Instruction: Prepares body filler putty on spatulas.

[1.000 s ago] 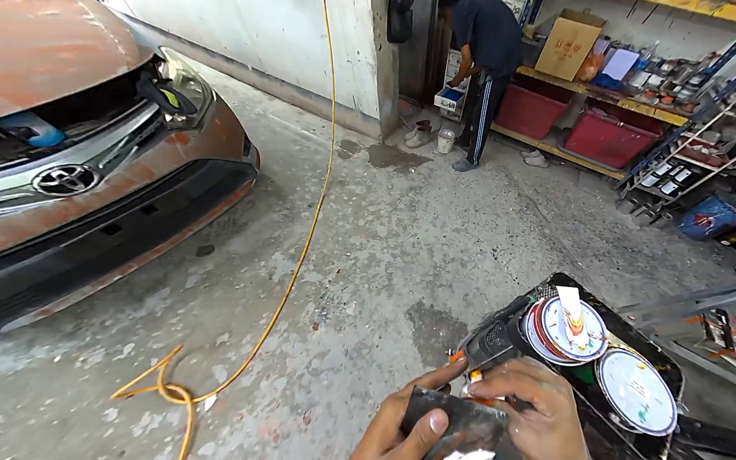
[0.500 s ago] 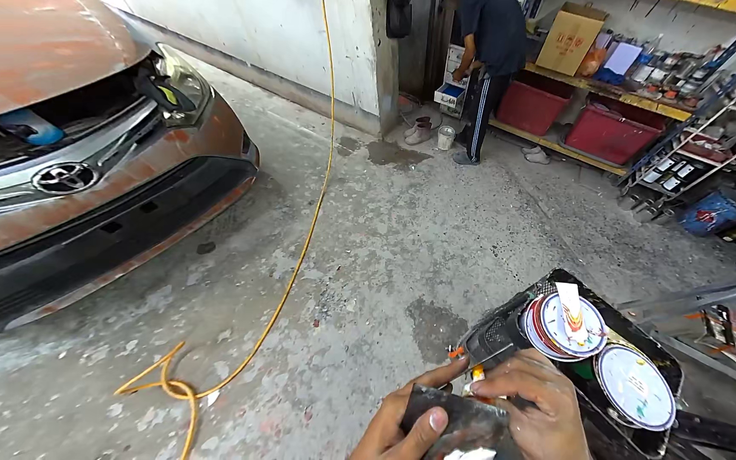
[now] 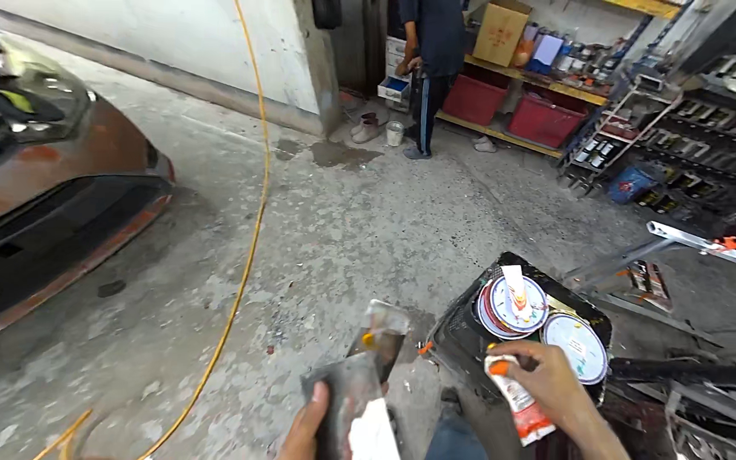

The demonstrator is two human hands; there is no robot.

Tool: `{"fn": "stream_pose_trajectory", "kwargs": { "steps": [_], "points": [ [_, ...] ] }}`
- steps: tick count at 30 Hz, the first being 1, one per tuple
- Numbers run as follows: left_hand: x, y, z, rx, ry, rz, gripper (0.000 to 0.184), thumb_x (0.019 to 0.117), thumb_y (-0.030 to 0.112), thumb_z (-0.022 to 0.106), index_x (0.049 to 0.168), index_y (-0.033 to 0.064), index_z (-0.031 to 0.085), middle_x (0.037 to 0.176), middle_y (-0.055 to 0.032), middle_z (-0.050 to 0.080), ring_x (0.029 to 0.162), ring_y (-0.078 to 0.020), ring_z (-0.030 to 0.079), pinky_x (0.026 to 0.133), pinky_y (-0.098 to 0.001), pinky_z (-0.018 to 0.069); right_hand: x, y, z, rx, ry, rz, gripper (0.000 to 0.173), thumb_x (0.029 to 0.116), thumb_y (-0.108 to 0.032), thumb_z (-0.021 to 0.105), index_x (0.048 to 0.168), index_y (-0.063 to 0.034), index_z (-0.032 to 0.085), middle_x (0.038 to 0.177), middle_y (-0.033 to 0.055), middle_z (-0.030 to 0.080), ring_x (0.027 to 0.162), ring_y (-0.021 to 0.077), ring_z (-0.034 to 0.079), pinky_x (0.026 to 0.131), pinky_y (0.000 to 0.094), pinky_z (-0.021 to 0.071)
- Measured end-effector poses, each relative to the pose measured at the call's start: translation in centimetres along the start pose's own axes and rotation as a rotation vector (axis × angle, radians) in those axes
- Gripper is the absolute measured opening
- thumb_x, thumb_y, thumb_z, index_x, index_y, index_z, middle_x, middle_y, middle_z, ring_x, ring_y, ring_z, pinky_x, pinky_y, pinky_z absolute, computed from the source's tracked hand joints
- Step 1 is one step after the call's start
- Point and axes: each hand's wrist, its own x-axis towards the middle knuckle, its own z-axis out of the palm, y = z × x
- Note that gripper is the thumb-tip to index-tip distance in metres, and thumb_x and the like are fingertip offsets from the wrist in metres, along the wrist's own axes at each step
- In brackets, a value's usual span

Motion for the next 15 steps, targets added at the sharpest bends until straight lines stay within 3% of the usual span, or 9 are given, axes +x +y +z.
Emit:
{"fn": "stream_pose_trajectory", "kwargs": {
  "steps": [2,4,6,8,11,13,15],
  "points": [
    [0.2,-0.1,0.1,-0.094,-0.027,-0.019,0.037,0.1065,0.046,0.042,0.120,0.0168,0.061,0.107,-0.0018,0.076,0.104,-0.0196,0.073,0.098,-0.0489,0.0584,0.7,3.7,-3.9,-0.159,0.076,0.173,0.021,0.0881,-0.024,0.074,0.108,-0.0209,0.080,0.094,0.0011,0.077,0.072,0.0170,0.069,0.069,0.0470,0.0582],
    [0.3,-0.4,0.2,-0.171,-0.055,-0.039,0.037,0.1062,0.047,0.045,0.121,0.0179,0.064,0.112,-0.0038,0.075,0.110,-0.0229,0.071,0.101,-0.0536,0.0557,1.6,8.5,-6.9,-0.274,0.156,0.278,0.021,0.0917,-0.024,0.072,0.111,-0.0184,0.079,0.102,0.0069,0.077,0.084,0.0263,0.072,0.079,0.0571,0.0571],
    [0.5,-0.8,0.5,-0.202,-0.044,-0.063,0.041,0.1086,0.044,0.038,0.124,0.0149,0.061,0.115,-0.0068,0.074,0.112,-0.0254,0.070,0.101,-0.0558,0.0551,2.3,13.3,-8.3,-0.296,0.261,0.306,0.026,0.0929,-0.023,0.072,0.117,-0.0129,0.076,0.109,0.0133,0.076,0.097,0.0346,0.072,0.088,0.0645,0.0536],
    [0.6,-1.1,1.5,-0.217,-0.002,-0.087,0.044,0.1100,0.043,0.030,0.125,0.0132,0.059,0.112,-0.0079,0.074,0.109,-0.0252,0.071,0.098,-0.0546,0.0570,2.9,16.8,-8.4,-0.248,0.371,0.291,0.042,0.0895,-0.020,0.075,0.129,-0.0085,0.068,0.106,0.0184,0.076,0.093,0.0393,0.073,0.084,0.0664,0.0537],
    [0.6,-1.8,3.5,-0.339,0.015,-0.113,0.048,0.1099,0.043,0.033,0.129,0.0063,0.056,0.118,-0.0168,0.071,0.111,-0.0328,0.069,0.099,-0.0583,0.0555,3.7,20.2,-8.1,-0.173,0.403,0.313,0.070,0.0872,-0.016,0.077,0.149,-0.0061,0.044,0.103,0.0234,0.074,0.088,0.0432,0.073,0.079,0.0663,0.0548],
    [0.7,-2.3,4.6,-0.417,0.004,-0.118,0.051,0.1090,0.044,0.035,0.133,0.0025,0.052,0.123,-0.0226,0.067,0.115,-0.0385,0.066,0.101,-0.0601,0.0536,3.9,21.7,-8.0,-0.206,0.368,0.306,0.071,0.0905,-0.018,0.072,0.152,-0.0039,0.040,0.103,0.0237,0.074,0.088,0.0428,0.073,0.079,0.0650,0.0557],
    [0.7,-2.8,5.9,-0.454,0.007,-0.103,0.051,0.1089,0.044,0.037,0.133,0.0015,0.053,0.124,-0.0238,0.067,0.117,-0.0390,0.066,0.102,-0.0603,0.0529,4.1,20.8,-8.4,-0.279,0.350,0.276,0.067,0.0951,-0.023,0.068,0.150,0.0034,0.041,0.117,0.0306,0.069,0.104,0.0490,0.069,0.091,0.0665,0.0522]
  ]
}}
